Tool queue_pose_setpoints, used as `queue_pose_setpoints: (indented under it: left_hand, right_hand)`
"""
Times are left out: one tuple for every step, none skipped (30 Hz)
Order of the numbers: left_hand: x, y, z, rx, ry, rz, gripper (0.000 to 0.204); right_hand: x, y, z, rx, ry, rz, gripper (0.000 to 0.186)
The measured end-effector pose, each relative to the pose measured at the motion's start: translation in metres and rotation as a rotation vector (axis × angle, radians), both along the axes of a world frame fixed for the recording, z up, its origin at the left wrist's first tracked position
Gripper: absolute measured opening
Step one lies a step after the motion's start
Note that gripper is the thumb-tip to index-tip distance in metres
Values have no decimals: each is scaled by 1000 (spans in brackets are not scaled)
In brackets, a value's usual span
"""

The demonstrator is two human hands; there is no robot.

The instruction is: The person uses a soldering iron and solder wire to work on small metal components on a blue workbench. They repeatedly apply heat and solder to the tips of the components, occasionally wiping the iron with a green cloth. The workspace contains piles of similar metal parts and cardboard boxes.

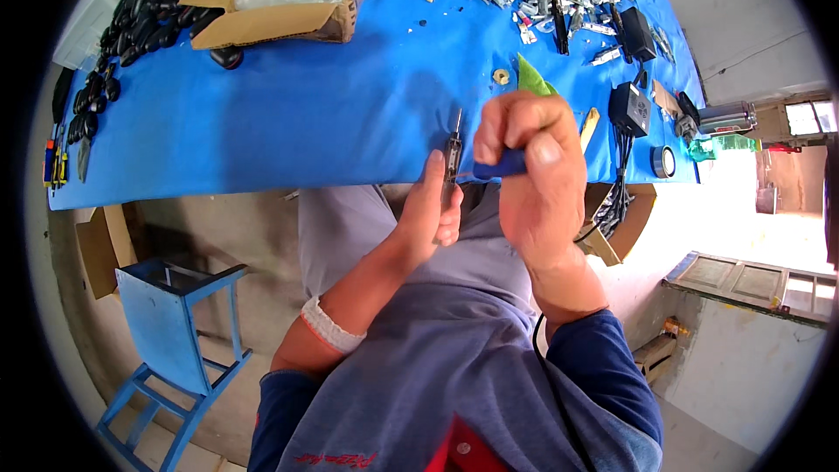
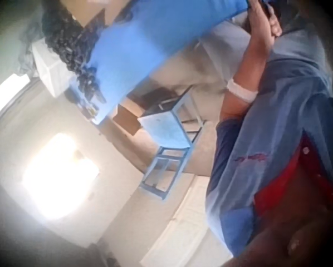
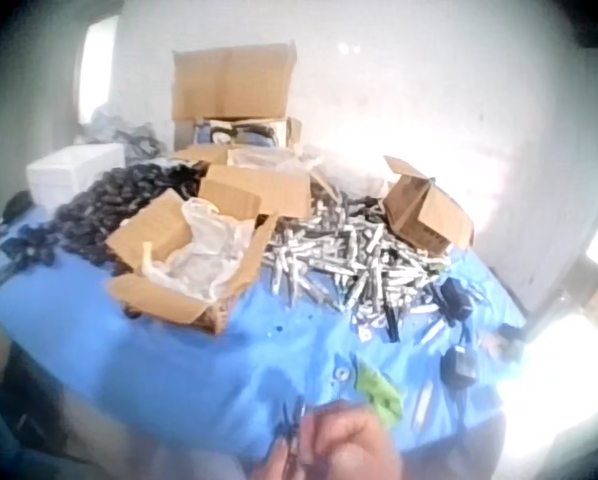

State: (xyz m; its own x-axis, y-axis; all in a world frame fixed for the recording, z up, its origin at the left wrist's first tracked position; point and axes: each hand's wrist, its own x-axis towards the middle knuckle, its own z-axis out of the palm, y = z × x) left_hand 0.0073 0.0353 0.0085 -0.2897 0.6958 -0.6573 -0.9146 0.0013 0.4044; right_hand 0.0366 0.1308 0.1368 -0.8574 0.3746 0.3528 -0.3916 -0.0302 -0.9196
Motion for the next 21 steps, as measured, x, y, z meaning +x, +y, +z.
queue_pose_setpoints:
  left_hand:
    - [1, 0, -3, -9, -10, -9, 65]
    - [2, -1, -5, -2, -17, -12, 65]
    - [3, -1, -6, 4, -24, -14, 65]
    - [3, -2, -8, 8, -33, -13, 65]
    - [4, -2, -8, -2, -28, -8, 66]
    - [6, -1, -8, -13, -24, -3, 68]
    - [6, 1, -6, -18, -12, 0, 70]
    - [5, 1, -7, 2, -10, -6, 67]
    - [5, -1, -9, 22, -8, -13, 65]
    - [5, -2, -8, 42, 0, -17, 64]
    - [6, -3, -8, 44, 16, -15, 64]
    - [7, -3, -10, 47, 31, -14, 65]
    - [5, -2, -10, 54, 54, -11, 66]
    - [3, -2, -9, 62, 77, -8, 67]
    - [2, 0, -5, 48, 56, -1, 66]
    - [2, -1, 1, 30, 28, 6, 64]
    - [2, 0, 4, 11, 0, 14, 63]
    - [2, 0, 4, 8, 8, 37, 65]
    - [2, 1, 4, 2, 9, 37, 65]
    - [2, 1, 4, -4, 11, 37, 65]
    - [2, 2, 4, -11, 13, 36, 66]
  right_hand:
    - [3, 1, -4, -36, 46, 39, 34]
    - [7, 3, -10, -72, 92, 79, 35]
    - [10, 4, -14, -109, 139, 120, 35]
    - [11, -1, -11, -120, 101, 90, 42]
    - [11, 3, -11, -115, 89, 156, 45]
    - [11, 13, -11, -111, 76, 222, 48]
    - [10, 18, -9, -101, 71, 287, 52]
    - [7, 16, -4, -37, 39, 200, 60]
    - [4, 17, -3, 38, 46, 285, 60]
    - [0, 19, -1, 114, 60, 372, 60]
    - [-3, 19, 0, 140, 73, 413, 60]
    - [-5, 19, 1, 162, 82, 452, 60]
    - [-10, 19, 1, 191, 97, 494, 61]
    - [-10, 18, 0, 183, 99, 474, 60]
    - [-10, 19, -2, 175, 101, 454, 59]
    - [-4, 24, -4, 166, 58, 393, 55]
    - [-1, 29, -5, 156, 20, 335, 51]
    - [0, 28, -7, 118, 35, 272, 49]
    - [1, 28, -8, 77, 46, 207, 47]
    - [7, 25, -6, 54, 8, 216, 42]
    - [12, 19, -1, 31, -29, 139, 40]
